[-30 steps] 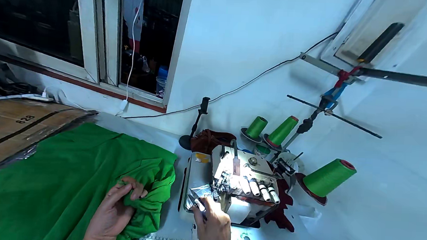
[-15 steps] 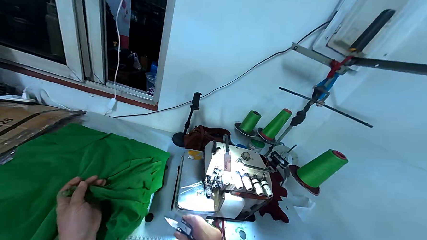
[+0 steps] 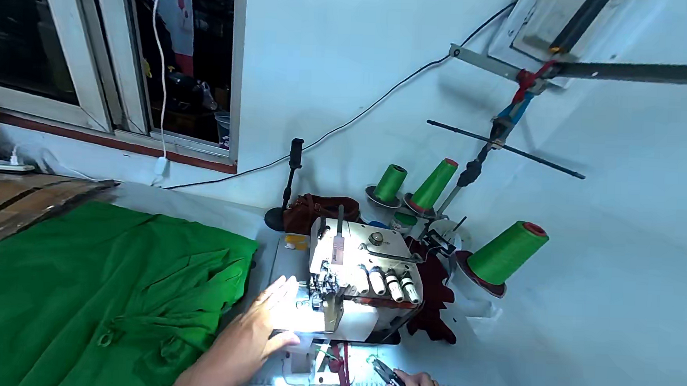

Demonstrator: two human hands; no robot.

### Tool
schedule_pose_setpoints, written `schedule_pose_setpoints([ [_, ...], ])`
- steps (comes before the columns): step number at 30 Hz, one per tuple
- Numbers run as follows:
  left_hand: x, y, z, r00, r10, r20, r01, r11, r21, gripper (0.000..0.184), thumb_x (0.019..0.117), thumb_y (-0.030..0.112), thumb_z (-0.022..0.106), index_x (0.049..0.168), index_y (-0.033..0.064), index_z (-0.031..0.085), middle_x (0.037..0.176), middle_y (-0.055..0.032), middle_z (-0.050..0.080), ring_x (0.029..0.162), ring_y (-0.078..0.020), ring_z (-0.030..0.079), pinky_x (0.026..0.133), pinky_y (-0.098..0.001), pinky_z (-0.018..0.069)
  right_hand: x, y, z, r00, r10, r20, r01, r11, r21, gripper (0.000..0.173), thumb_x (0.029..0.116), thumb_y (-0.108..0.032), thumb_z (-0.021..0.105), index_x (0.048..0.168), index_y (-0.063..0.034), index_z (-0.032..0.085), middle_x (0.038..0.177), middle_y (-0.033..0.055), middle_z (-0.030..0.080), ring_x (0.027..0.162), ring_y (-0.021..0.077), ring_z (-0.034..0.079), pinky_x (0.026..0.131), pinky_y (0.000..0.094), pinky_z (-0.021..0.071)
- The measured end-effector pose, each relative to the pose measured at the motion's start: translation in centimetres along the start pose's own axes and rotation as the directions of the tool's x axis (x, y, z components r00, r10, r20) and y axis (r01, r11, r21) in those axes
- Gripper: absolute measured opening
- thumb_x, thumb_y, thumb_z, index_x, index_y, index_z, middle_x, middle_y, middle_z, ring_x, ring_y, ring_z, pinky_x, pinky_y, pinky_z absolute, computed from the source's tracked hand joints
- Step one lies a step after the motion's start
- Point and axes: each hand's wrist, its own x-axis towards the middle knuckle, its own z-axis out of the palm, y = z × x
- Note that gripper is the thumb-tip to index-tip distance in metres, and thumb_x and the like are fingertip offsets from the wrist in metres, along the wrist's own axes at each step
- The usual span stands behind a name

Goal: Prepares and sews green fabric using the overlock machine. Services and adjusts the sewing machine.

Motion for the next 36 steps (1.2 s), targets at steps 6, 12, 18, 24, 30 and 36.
schedule_pose_setpoints([
  [6,-0.9,-0.9,2.6,0.935,0.057,-0.349,-0.050,0.998,0.030,0.073,0.0948,0.063,0.052,0.137,0.0046,0.064,0.148,-0.0092,0.058,0.143,-0.0272,0.048,0.115,-0.0420,0.0426,3.1,0.9,-0.5,0.987,0.091,-0.133,-0.058,0.971,0.231,0.026,0.0976,-0.017,0.062,0.105,0.0047,0.075,0.101,0.0220,0.069,0.094,0.0349,0.068,0.085,0.0497,0.0562],
  [12,-0.8,-2.1,4.8,0.839,0.120,-0.532,-0.124,0.992,0.028,0.073,0.0956,0.065,0.052,0.125,0.0010,0.068,0.133,-0.0176,0.066,0.135,-0.0302,0.055,0.114,-0.0394,0.0423,12.1,1.4,-0.6,0.915,0.392,-0.094,-0.255,0.743,0.619,0.034,0.1084,-0.015,0.045,0.129,0.0075,0.060,0.117,0.0192,0.067,0.099,0.0191,0.067,0.087,0.0353,0.0563],
  [18,-1.0,-2.9,5.7,0.821,0.101,-0.562,-0.169,0.983,-0.070,0.070,0.0975,0.066,0.050,0.129,0.0050,0.064,0.138,-0.0131,0.063,0.141,-0.0222,0.049,0.117,-0.0354,0.0386,15.6,2.8,1.8,0.921,0.369,0.124,-0.283,0.416,0.864,0.043,0.1122,-0.019,0.032,0.149,-0.0005,0.046,0.139,0.0141,0.059,0.120,0.0145,0.061,0.100,0.0339,0.0520],
  [24,-1.1,-3.2,6.1,0.823,0.076,-0.563,-0.167,0.980,-0.112,0.067,0.0972,0.067,0.050,0.129,0.0095,0.063,0.140,-0.0085,0.062,0.143,-0.0204,0.047,0.118,-0.0361,0.0388,15.2,2.1,3.0,0.937,0.332,0.107,-0.227,0.346,0.911,0.047,0.1119,-0.025,0.025,0.153,-0.0073,0.040,0.139,0.0095,0.060,0.123,0.0131,0.060,0.102,0.0339,0.0524],
  [30,-0.9,-3.3,6.1,0.818,0.067,-0.571,-0.165,0.979,-0.121,0.068,0.0951,0.070,0.050,0.128,0.0115,0.064,0.138,-0.0057,0.063,0.141,-0.0186,0.048,0.117,-0.0350,0.0395,15.7,3.7,2.4,0.968,0.250,-0.025,-0.185,0.776,0.603,0.040,0.1071,-0.007,0.034,0.138,0.0117,0.051,0.130,0.0225,0.061,0.119,0.0162,0.059,0.105,0.0309,0.0465],
  [36,-1.0,-3.3,6.1,0.819,0.064,-0.570,-0.168,0.977,-0.132,0.067,0.0948,0.070,0.051,0.126,0.0120,0.065,0.137,-0.0050,0.064,0.141,-0.0187,0.049,0.116,-0.0356,0.0403,19.0,3.5,-0.5,0.943,0.253,0.215,-0.331,0.776,0.536,0.032,0.1080,-0.015,0.040,0.125,0.0025,0.060,0.102,0.0105,0.067,0.091,0.0099,0.065,0.082,0.0297,0.0558],
])
